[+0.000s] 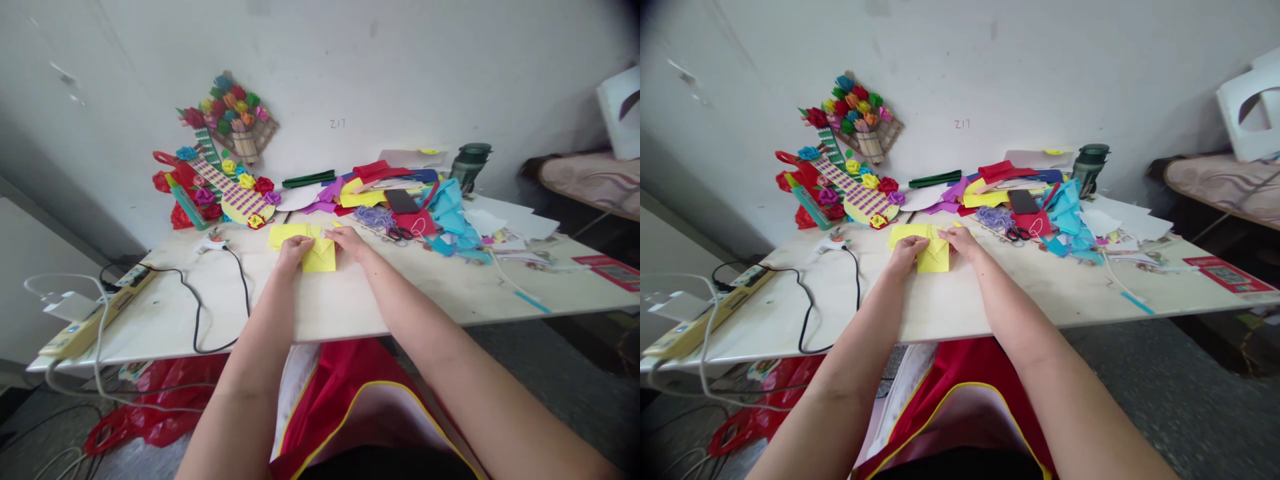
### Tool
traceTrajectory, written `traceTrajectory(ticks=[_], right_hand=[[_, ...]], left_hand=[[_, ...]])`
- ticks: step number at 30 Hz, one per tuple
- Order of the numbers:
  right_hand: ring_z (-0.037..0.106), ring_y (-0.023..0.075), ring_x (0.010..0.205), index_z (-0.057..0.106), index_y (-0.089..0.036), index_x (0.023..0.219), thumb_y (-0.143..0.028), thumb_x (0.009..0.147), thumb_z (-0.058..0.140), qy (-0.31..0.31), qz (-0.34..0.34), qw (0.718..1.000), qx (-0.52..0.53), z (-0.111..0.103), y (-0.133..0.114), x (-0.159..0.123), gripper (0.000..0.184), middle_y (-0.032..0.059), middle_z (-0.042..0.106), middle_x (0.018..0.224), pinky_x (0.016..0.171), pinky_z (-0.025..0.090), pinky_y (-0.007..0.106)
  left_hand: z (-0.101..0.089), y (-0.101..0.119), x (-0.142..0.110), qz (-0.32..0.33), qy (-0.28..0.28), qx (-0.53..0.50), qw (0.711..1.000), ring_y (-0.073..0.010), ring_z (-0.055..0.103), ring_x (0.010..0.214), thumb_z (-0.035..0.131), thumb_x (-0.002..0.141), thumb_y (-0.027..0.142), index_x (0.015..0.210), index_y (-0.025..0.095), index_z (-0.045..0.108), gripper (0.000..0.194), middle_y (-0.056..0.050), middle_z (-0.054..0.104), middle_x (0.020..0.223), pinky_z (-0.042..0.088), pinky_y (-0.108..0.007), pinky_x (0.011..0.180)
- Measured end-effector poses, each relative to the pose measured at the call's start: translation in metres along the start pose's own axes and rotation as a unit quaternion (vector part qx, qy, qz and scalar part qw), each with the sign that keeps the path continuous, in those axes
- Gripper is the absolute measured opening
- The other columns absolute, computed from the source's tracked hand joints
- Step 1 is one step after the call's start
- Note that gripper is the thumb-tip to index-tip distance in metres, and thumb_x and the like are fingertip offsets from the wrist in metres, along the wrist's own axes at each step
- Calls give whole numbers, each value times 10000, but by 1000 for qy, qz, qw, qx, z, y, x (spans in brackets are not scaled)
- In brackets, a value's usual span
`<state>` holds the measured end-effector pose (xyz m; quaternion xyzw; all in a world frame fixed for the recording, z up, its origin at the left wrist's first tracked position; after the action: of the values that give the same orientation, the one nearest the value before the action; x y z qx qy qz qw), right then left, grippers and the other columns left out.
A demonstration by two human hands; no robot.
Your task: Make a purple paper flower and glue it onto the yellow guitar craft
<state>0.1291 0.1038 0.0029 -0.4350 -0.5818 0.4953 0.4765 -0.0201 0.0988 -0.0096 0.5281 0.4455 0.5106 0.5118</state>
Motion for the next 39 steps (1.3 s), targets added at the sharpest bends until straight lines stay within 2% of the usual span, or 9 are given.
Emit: traceTrajectory(ticks=[6,13,19,26,32,35,39], right_hand=[[465,98,508,567,-164,556,-446,548,727,-23,-41,998,-43,8,-4,-1,324,-42,520,509,511,383,232],[459,104,565,574,-165,537,-341,575,659,-7,-89,994,-69,7,-11,2,200,-48,512,530,583,373,236],[425,95,542,556,-168,515,-285,595,628,-3,-105,991,-86,9,-15,0,159,-60,476,506,573,347,230],[427,89,522,573,-159,510,-260,596,644,10,-93,990,-105,7,-12,1,151,-57,485,491,555,347,225],[461,102,500,588,-165,536,-341,576,698,17,-49,996,-69,5,-3,3,211,-46,508,487,494,376,225],[487,107,496,605,-165,577,-385,559,727,1,-27,999,-35,7,1,2,253,-32,547,516,468,391,226],[483,102,465,570,-168,577,-437,603,706,-10,-20,1000,-11,8,0,1,303,-32,542,500,427,386,218]], left_hand=[[4,3,-2,8,-10,33,999,-134,569,552,769,519,412,713,139,630,363,-22,635,629,431,-243,525],[6,4,0,26,-20,52,998,-114,529,522,751,546,411,714,142,625,341,-5,611,597,393,-223,499],[3,1,1,26,-21,74,997,-108,518,509,736,565,414,702,141,616,328,-2,600,587,370,-213,479],[1,0,2,23,-10,94,995,-113,512,503,739,553,407,683,139,623,320,-3,590,568,361,-218,471],[-2,2,2,29,-6,88,996,-91,441,462,710,599,467,662,143,609,345,11,527,524,310,-215,443],[-7,5,5,52,11,101,993,-82,396,452,696,615,471,604,149,577,343,21,476,493,278,-216,440],[-15,5,9,63,45,96,992,-77,383,471,689,615,477,590,154,556,351,33,453,498,278,-214,461]])
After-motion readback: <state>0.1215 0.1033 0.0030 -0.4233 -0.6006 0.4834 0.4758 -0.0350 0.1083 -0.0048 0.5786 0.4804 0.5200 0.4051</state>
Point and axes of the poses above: each hand's wrist, its own x-axis towards the middle knuckle, its own z-axis out of the palm, y = z × x, the point moved 10 cm from there along x, towards the middle knuckle
